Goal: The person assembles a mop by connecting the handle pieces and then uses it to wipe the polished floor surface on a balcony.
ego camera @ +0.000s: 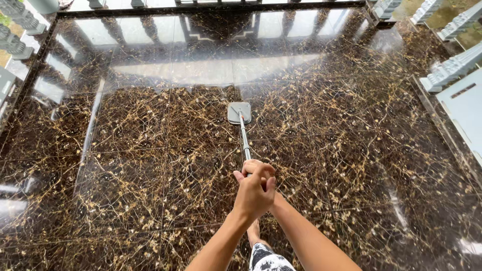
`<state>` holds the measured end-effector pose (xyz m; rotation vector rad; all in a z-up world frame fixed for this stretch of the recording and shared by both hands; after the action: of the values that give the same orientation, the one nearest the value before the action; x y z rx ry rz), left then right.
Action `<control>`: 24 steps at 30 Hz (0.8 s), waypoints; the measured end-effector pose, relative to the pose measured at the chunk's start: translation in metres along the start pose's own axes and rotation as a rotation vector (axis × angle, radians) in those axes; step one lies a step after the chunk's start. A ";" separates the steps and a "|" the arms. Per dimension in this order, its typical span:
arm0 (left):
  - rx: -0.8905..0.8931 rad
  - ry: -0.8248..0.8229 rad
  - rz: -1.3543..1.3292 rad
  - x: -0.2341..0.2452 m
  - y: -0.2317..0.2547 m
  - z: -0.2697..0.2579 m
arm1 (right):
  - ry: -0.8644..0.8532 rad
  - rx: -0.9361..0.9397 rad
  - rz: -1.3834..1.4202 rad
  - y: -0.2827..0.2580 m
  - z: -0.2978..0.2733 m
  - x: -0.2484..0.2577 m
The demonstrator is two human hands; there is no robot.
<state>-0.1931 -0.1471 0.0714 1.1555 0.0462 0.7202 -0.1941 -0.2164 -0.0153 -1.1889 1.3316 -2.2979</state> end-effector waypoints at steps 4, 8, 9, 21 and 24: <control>0.061 -0.036 -0.114 -0.001 0.061 -0.030 | 0.142 0.000 0.111 -0.051 -0.061 0.035; 0.024 -0.106 -0.155 -0.003 0.099 -0.047 | 0.108 -0.042 0.132 -0.076 -0.090 0.049; 0.019 -0.107 -0.158 -0.001 0.102 -0.048 | 0.114 -0.046 0.155 -0.079 -0.092 0.052; -0.344 -0.033 -0.108 -0.010 0.084 -0.039 | 0.181 0.071 0.241 -0.045 -0.068 0.050; -0.294 -0.078 -0.071 -0.028 0.030 -0.014 | 0.249 0.168 0.298 0.000 -0.033 0.030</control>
<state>-0.2347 -0.1449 0.0816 0.8950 -0.0813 0.5960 -0.2378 -0.2122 -0.0079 -0.6215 1.2621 -2.3341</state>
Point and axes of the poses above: each hand's wrist, its own z-axis towards the middle knuckle, its own x-axis out of the back of the hand, y = z × x, the point moved 7 cm from there along z, towards the middle knuckle, and after that the axes turned 15 degrees about -x, right-handed, at the moved point
